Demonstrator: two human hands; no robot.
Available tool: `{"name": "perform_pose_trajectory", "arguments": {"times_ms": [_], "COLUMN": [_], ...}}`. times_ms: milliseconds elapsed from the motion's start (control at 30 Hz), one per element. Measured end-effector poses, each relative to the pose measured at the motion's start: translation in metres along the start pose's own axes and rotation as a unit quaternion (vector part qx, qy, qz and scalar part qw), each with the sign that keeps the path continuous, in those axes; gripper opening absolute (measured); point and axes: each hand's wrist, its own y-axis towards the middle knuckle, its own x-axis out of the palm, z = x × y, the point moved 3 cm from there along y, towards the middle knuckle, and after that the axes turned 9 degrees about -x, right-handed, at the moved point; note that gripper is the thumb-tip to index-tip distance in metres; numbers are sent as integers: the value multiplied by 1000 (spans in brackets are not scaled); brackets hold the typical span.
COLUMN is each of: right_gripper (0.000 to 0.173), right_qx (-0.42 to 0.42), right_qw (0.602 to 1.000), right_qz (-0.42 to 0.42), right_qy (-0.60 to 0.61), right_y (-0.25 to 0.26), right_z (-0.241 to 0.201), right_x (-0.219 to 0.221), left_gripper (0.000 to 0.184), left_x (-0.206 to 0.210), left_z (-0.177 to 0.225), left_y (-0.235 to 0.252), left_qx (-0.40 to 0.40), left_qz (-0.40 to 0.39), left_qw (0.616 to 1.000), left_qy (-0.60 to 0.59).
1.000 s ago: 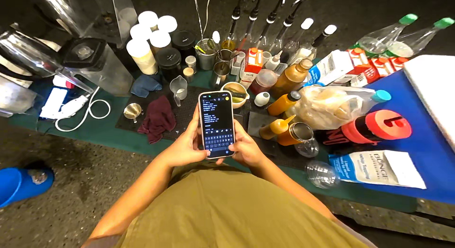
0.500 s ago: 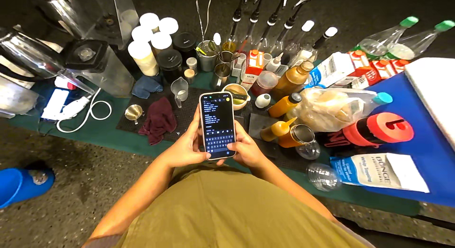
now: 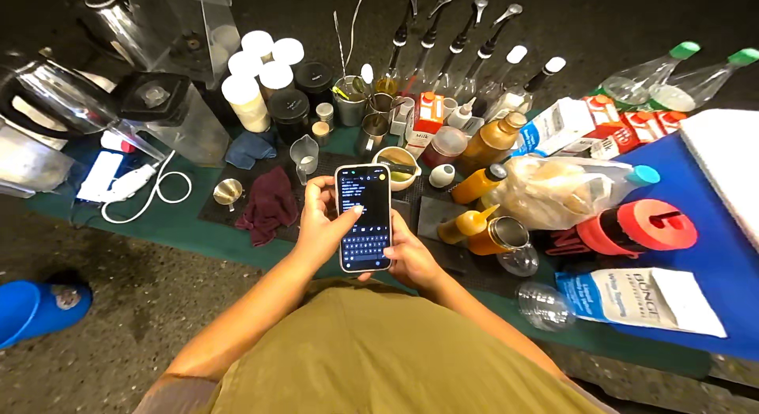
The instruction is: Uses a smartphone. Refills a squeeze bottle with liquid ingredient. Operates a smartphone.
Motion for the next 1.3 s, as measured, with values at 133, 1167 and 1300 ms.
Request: {"name": "perform_pose_trajectory", "arguments": {"times_ms": [133, 1167, 1300], "right_gripper": [53, 56, 54], "right_qx": [9, 26, 18], "right_qw": [1000, 1000, 999], "right_qz": [16, -3, -1], "right_qy": [-22, -2, 27], "right_y": [0, -6, -9], "right_z": [-1, -12, -14], "right_x": [2, -7, -9], "left_gripper": [56, 35, 37], "left_x": [8, 1, 8], "left_z": [1, -12, -21], "left_y": [-1, 3, 4], "left_qx": [-19, 39, 17], "left_qz": [42, -9, -91], "left_qw": [999, 997, 991], "left_qy": [-18, -58, -93]}}
